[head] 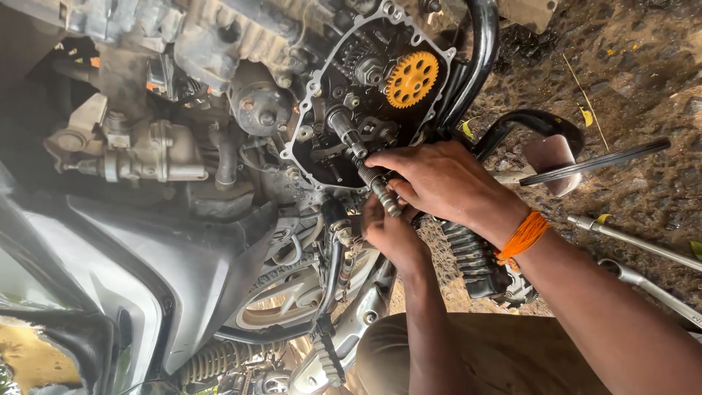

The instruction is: Assembling and installing a kickstarter shaft into a motorcycle engine crankcase.

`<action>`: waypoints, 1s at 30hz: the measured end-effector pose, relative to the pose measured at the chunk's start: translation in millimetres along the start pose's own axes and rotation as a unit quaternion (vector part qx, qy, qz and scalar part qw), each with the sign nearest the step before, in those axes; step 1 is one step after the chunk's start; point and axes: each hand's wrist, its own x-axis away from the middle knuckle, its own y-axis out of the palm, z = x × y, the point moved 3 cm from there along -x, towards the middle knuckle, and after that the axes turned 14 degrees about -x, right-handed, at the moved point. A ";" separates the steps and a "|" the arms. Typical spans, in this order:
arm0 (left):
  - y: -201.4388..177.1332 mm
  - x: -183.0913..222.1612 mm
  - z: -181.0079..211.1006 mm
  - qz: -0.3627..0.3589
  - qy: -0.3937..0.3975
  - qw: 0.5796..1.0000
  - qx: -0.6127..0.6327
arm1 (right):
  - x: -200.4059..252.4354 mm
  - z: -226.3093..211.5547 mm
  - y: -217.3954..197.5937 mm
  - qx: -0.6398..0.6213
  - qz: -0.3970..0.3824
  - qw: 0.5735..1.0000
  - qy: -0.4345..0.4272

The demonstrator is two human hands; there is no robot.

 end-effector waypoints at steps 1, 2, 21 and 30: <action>1.3 1.0 9.2 0.000 0.001 1.000 0.000 | -1.4 3.0 1.9 0.000 0.000 1.000 0.000; 1.2 2.0 17.6 0.018 -0.012 1.000 0.001 | -2.7 2.3 2.1 0.000 0.034 0.998 -0.058; 17.1 -4.8 -4.8 -0.036 0.016 0.999 0.022 | -7.6 6.4 10.9 -0.026 0.086 0.986 -0.142; 15.7 -0.1 7.9 0.035 0.128 0.981 -0.142 | -4.4 1.6 6.6 -0.096 0.038 0.994 -0.028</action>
